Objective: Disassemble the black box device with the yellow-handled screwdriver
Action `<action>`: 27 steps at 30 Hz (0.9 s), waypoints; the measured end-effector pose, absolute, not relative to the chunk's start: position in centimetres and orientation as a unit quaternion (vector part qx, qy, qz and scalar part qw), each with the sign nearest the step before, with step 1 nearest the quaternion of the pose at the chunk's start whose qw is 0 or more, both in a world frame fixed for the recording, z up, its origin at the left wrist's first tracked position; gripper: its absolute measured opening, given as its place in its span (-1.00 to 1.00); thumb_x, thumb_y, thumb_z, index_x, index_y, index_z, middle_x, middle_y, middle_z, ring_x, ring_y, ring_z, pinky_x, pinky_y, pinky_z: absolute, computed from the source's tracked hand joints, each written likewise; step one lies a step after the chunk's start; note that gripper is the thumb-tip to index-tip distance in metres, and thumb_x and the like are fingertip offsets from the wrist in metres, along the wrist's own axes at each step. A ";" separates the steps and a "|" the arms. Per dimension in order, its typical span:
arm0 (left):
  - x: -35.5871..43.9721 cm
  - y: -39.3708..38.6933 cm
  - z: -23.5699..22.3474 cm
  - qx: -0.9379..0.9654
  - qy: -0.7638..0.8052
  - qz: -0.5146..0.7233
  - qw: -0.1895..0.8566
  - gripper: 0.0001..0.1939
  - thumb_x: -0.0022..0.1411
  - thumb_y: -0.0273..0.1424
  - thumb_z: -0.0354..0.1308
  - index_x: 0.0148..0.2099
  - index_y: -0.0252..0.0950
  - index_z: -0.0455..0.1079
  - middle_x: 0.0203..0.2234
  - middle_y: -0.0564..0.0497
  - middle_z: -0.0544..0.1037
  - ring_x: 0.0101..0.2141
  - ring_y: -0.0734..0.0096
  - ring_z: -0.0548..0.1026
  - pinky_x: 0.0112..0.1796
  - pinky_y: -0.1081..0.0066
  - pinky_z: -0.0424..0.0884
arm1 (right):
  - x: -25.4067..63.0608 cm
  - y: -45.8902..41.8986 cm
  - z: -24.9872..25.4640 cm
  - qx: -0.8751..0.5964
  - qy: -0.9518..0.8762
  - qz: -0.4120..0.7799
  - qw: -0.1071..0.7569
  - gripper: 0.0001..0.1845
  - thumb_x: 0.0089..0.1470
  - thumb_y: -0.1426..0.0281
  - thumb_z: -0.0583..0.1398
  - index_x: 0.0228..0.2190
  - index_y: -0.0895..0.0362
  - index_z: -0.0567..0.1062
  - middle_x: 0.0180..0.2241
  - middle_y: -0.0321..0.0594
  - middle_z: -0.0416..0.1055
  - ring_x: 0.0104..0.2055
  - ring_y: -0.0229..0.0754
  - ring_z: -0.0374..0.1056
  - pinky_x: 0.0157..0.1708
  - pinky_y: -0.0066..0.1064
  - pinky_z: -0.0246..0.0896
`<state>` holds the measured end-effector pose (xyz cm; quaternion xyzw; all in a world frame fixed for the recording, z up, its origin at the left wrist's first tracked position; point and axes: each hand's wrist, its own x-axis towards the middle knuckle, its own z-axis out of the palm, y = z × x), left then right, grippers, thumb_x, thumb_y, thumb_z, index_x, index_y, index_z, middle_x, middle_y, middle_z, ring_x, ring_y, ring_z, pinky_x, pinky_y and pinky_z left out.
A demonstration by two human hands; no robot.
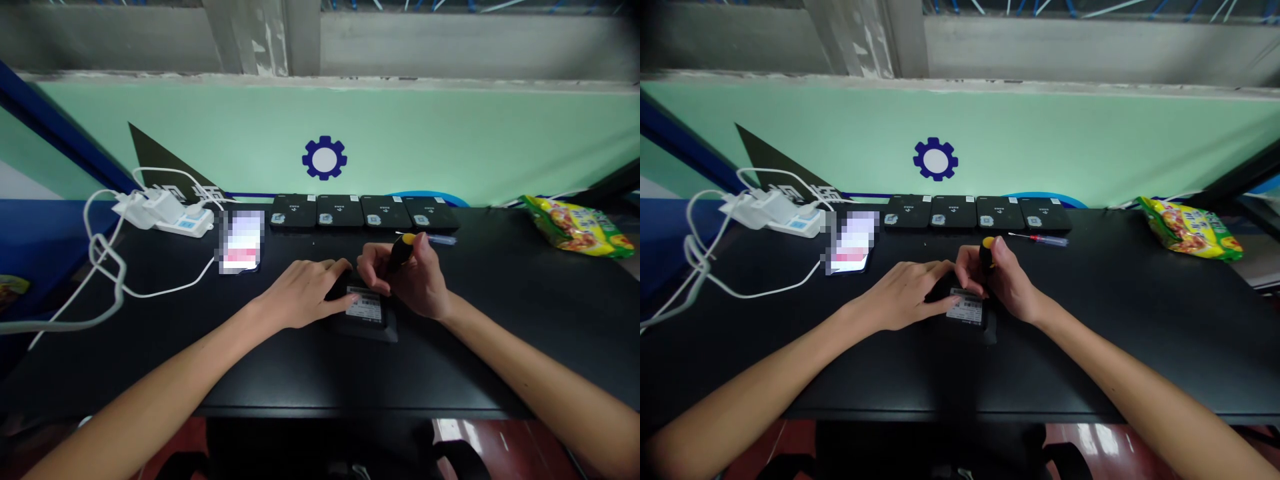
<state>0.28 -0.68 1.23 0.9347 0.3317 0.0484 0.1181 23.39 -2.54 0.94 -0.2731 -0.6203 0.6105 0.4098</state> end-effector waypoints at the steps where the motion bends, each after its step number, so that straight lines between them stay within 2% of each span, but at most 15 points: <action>1: 0.3 -0.7 1.2 0.935 0.331 0.049 0.118 -0.48 0.61 0.06 -0.03 0.21 -0.27 0.38 -0.11 -0.12 0.66 -0.22 0.06 0.66 -0.30 0.26 0.41 | 23.4 -2.5 0.9 -0.274 -0.622 0.610 0.409 -0.01 0.25 -0.45 -0.27 -0.43 0.08 0.48 -0.61 -0.33 0.13 -0.56 -0.17 0.03 -0.47 -0.26 -0.06; 27: 0.3 -0.7 1.1 0.933 0.335 0.047 0.124 -0.51 0.61 0.05 -0.01 0.19 -0.25 0.36 -0.12 -0.07 0.64 -0.24 0.09 0.65 -0.31 0.25 0.37 | 23.3 -2.9 0.5 -0.290 -0.624 0.591 0.421 0.00 0.27 -0.42 -0.37 -0.44 0.08 0.43 -0.57 -0.33 0.11 -0.54 -0.19 -0.01 -0.47 -0.26 -0.09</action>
